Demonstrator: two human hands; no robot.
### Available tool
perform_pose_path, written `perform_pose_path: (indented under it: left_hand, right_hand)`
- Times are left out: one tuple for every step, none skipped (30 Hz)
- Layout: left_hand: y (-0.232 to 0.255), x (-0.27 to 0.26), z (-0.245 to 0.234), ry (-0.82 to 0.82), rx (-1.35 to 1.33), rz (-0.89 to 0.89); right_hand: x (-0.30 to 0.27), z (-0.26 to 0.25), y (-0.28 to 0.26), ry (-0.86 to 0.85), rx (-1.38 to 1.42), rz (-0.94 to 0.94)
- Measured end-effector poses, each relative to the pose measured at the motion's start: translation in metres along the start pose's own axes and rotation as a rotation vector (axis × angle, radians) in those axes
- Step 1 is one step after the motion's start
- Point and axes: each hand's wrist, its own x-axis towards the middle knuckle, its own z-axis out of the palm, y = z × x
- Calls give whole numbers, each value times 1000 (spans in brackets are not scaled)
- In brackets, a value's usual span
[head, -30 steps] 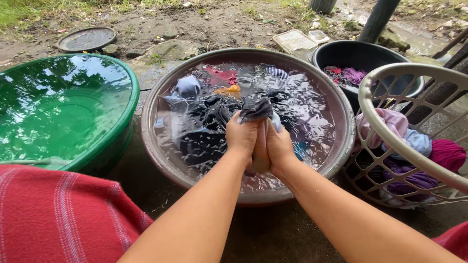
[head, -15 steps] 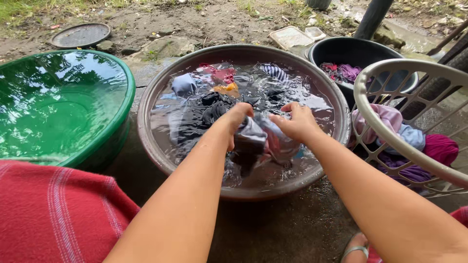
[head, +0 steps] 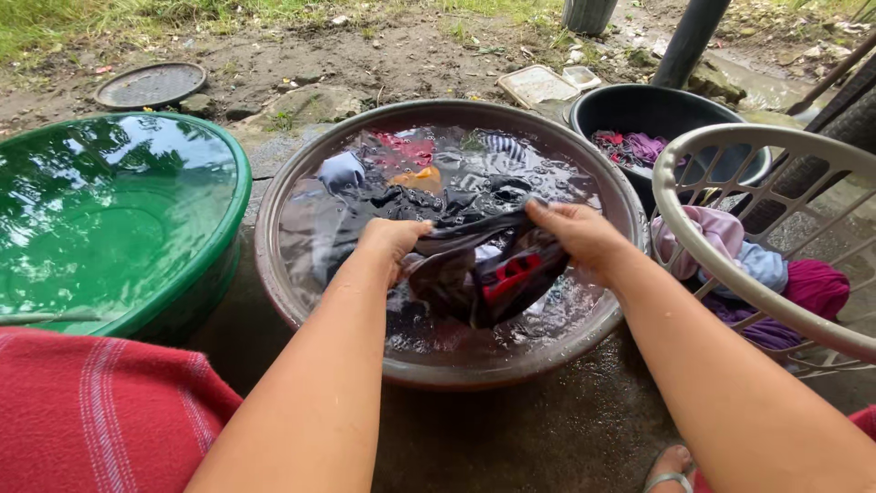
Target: The person hand-washes various clothes in a basin of soapy water by scrubbing them together and then wringing each item out before placing it into a laundry basket.
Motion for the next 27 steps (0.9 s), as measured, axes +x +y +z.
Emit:
perform_pose_path:
  left_hand:
    - [1, -9, -4, 193, 292, 66]
    - [6, -20, -5, 387, 584, 138]
    - [9, -33, -4, 386, 584, 141]
    - [11, -48, -4, 348, 484, 166]
    - [14, -61, -2, 309, 385, 189]
    - [18, -73, -1, 310, 386, 186]
    - [21, -82, 1, 309, 611, 196]
    - [25, -88, 2, 306, 836, 209]
    - [26, -93, 6, 307, 836, 210]
    - [20, -97, 12, 343, 1013, 207]
    - [13, -99, 18, 378, 1191, 203]
    - [5, -99, 23, 376, 1192, 201]
    - [-5, -97, 28, 291, 1164, 181]
    - [-15, -94, 31, 208, 1135, 164]
    - [-25, -89, 35, 206, 1136, 162]
    - [-36, -83, 40, 189, 1224, 38]
    - [-47, -77, 43, 173, 1309, -89]
    - [-57, -73, 44, 169, 1307, -88]
    - [-67, -69, 42, 163, 1231, -52]
    - [-74, -66, 37, 164, 1156, -20]
    - [-80, -63, 34, 166, 1156, -24]
    - [-84, -62, 30, 279, 1028, -4]
    - [-85, -62, 26, 389, 897, 17]
    - [-85, -61, 22, 387, 894, 14]
    - [-83, -61, 14, 422, 939, -14]
    - [-79, -62, 7, 456, 984, -42]
    - [-75, -62, 3, 455, 981, -44]
  right_hand:
    - [-5, -2, -3, 2, 0, 3]
    - [-9, -4, -8, 73, 96, 1]
    - [-11, -5, -12, 144, 193, -2]
    - [-13, -4, -15, 144, 193, -4]
    - [-15, -6, -18, 163, 210, 13]
    - [-17, -6, -17, 180, 228, 33]
    - [-17, -5, -15, 179, 229, 36]
    - [-17, -4, -13, 218, 109, 59]
    - [-15, -3, -13, 257, -12, 83]
    - [-15, -3, -11, 257, -11, 84]
    - [-13, -2, -8, 239, -340, 120]
    - [-10, -1, -5, 216, -668, 156]
    - [-6, 2, 1, 216, -668, 158]
    - [0, 9, 9, 93, -950, 108]
    - [5, 16, 18, -39, -1229, 54]
    - [8, 26, 30, -104, -1298, 39]
    - [8, 38, 44, -170, -1365, 22]
    - [6, 52, 60, -122, -1331, 92]
    - [-1, 63, 75, -74, -1296, 160]
    - [-5, 69, 85, -78, -1295, 160]
    - [-7, 76, 92, -145, -1270, 47]
    - [-6, 79, 97, -212, -1241, -66]
    - [-4, 77, 98, -218, -1239, -65]
    - [-1, 69, 96, -255, -1271, -1]
    - [3, 62, 94, -291, -1303, 64]
    - [7, 55, 92, -293, -1306, 66]
    - [10, 48, 88, -253, -1356, 88]
